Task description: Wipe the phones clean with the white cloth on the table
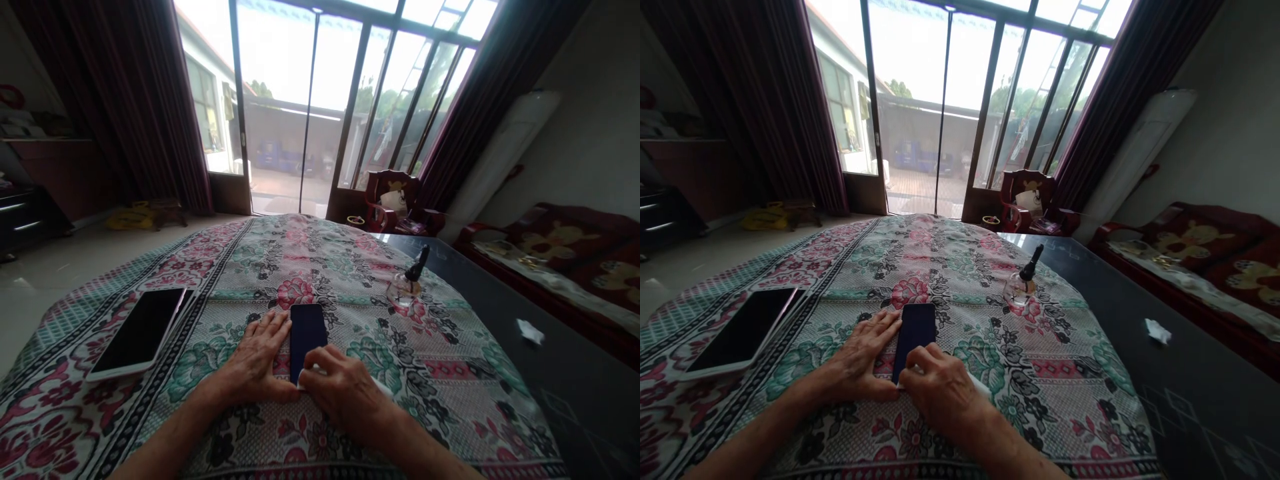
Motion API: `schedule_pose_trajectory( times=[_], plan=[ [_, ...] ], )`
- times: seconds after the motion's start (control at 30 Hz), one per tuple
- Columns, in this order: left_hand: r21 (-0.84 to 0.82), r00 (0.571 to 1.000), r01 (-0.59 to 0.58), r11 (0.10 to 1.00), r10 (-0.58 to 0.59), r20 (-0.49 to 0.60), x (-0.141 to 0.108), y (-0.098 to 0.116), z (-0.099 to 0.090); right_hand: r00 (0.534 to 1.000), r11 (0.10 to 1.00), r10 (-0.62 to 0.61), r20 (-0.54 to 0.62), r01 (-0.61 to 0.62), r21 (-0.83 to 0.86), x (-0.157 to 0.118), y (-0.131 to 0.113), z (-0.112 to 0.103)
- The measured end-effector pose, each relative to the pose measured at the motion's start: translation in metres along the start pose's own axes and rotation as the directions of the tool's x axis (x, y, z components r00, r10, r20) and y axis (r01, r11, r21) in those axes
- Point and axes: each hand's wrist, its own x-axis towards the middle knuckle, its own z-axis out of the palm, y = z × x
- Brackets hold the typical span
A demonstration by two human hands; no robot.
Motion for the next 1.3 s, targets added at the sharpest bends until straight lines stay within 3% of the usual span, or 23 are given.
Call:
schedule_pose_trajectory(
  times=[0.2, 0.4, 0.73, 0.9, 1.07, 1.3],
  plan=[
    [0.020, 0.998, 0.022, 1.000, -0.023, 0.054, 0.000, 0.003, -0.005, 1.000, 1.000, -0.009, 0.030, 0.009, 0.004, -0.004, 0.005, -0.006],
    [0.006, 0.999, 0.008, 1.000, -0.009, 0.041, -0.001, 0.004, -0.005, 0.999, 0.998, 0.029, 0.029, -0.031, 0.045, -0.011, 0.021, -0.018],
    [0.056, 0.999, -0.024, 0.998, 0.026, -0.036, 0.003, -0.008, 0.014, 0.990, 0.990, -0.128, -0.055, 0.131, 0.055, 0.023, 0.010, 0.007],
    [0.052, 1.000, -0.023, 0.998, 0.024, -0.013, 0.001, -0.006, 0.008, 0.994, 0.989, -0.111, 0.007, 0.110, 0.096, 0.006, 0.024, -0.012],
    [0.022, 0.999, -0.039, 0.999, 0.040, -0.019, -0.001, -0.003, 0.002, 1.000, 0.994, -0.016, 0.022, 0.013, 0.110, -0.005, 0.038, -0.026],
    [0.041, 0.997, -0.040, 0.998, 0.042, -0.060, 0.003, -0.006, 0.010, 0.993, 0.989, -0.092, -0.071, 0.099, 0.110, 0.022, 0.015, 0.001]
  ],
)
